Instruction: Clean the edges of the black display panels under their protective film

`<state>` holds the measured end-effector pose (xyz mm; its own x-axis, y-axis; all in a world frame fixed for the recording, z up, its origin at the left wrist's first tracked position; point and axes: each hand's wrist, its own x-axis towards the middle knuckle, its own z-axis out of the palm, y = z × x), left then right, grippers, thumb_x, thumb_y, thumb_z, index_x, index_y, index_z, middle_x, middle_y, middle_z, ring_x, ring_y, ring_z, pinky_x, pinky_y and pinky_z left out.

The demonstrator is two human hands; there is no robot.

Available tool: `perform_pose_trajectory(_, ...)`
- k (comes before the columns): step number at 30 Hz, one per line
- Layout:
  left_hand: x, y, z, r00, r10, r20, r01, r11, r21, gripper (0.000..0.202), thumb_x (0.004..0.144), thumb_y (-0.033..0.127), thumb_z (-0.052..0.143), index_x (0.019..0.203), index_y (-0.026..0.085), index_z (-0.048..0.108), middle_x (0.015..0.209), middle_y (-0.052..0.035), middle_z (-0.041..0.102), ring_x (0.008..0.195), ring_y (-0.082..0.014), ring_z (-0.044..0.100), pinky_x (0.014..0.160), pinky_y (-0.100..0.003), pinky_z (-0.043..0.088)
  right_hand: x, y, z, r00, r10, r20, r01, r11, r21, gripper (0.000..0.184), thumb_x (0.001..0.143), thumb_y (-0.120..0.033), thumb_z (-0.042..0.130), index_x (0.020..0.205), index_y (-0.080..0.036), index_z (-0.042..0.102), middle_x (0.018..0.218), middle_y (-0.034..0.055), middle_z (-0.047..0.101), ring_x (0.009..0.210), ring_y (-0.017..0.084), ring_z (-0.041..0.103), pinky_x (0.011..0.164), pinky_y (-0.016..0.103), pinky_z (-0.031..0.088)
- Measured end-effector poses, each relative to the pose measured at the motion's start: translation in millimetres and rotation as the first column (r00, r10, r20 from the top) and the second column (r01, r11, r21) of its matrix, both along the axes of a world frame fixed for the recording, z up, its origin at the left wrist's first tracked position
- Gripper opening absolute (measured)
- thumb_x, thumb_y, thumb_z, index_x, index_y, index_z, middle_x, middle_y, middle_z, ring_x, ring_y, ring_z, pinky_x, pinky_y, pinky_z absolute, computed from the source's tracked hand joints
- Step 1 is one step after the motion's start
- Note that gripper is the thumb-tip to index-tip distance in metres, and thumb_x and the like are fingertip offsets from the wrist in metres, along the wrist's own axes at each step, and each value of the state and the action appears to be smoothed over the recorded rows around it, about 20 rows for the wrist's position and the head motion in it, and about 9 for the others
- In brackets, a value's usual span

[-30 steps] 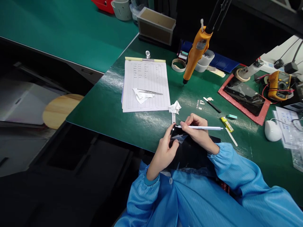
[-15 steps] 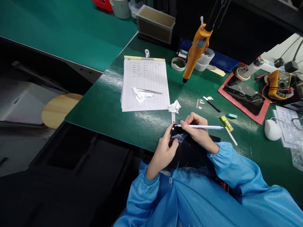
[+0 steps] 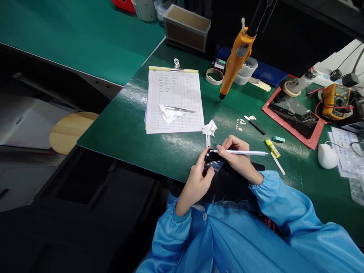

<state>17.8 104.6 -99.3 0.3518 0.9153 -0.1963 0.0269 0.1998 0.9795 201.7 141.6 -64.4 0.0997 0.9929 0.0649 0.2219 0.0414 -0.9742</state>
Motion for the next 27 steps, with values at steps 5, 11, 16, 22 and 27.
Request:
perform_pose_trajectory(5,-0.1,0.4,1.2,1.000,-0.004,-0.001,0.004,1.000,0.002,0.074,0.103,0.029,0.061,0.175,0.013,0.051,0.116,-0.0081,0.084,0.100,-0.0237,0.079,0.100,-0.034,0.062,-0.1,0.0,0.9,1.000,-0.002,-0.010,0.002,1.000,0.011,0.060,0.089,-0.064,0.094,0.064,-0.026,0.054,0.063,-0.0038,0.057,0.057,0.013,0.046,0.058,0.033,0.034)
perform_pose_trajectory(11,-0.1,0.4,0.2,1.000,-0.002,-0.003,0.002,1.000,-0.001,0.074,0.103,0.031,0.061,0.174,0.012,0.050,0.110,-0.0071,0.083,0.094,-0.0234,0.076,0.096,-0.034,0.061,-0.2,-0.2,0.6,1.000,0.002,-0.004,-0.002,1.000,0.009,0.058,0.090,-0.062,0.093,0.064,-0.026,0.054,0.063,-0.0038,0.056,0.058,0.013,0.046,0.058,0.033,0.034)
perform_pose_trajectory(16,0.4,-0.4,0.3,1.000,0.000,0.006,0.000,1.000,-0.004,0.075,0.102,0.031,0.060,0.174,0.011,0.049,0.118,-0.0095,0.086,0.099,-0.0238,0.079,0.097,-0.035,0.062,0.0,0.0,-0.9,1.000,-0.003,-0.004,0.004,1.000,0.021,0.060,0.090,-0.063,0.093,0.065,-0.026,0.053,0.064,-0.0046,0.056,0.058,0.013,0.046,0.058,0.032,0.035)
perform_pose_trajectory(22,0.5,-0.4,0.7,1.000,0.002,0.009,-0.002,1.000,-0.007,0.076,0.102,0.034,0.060,0.173,0.008,0.049,0.131,-0.0140,0.086,0.108,-0.0245,0.082,0.105,-0.035,0.061,0.2,0.6,-3.1,1.000,0.010,-0.011,-0.009,0.999,0.048,0.060,0.091,-0.061,0.093,0.065,-0.026,0.052,0.063,-0.0051,0.055,0.057,0.012,0.045,0.058,0.031,0.035)
perform_pose_trajectory(27,0.2,-0.6,0.1,1.000,0.002,0.013,-0.002,1.000,-0.007,0.074,0.102,0.032,0.060,0.172,0.010,0.050,0.123,-0.0117,0.087,0.105,-0.0249,0.082,0.103,-0.036,0.061,-0.4,0.5,-4.2,1.000,-0.010,-0.015,0.011,0.998,0.059,0.061,0.092,-0.064,0.092,0.066,-0.026,0.051,0.062,-0.0053,0.055,0.058,0.013,0.046,0.058,0.031,0.035)
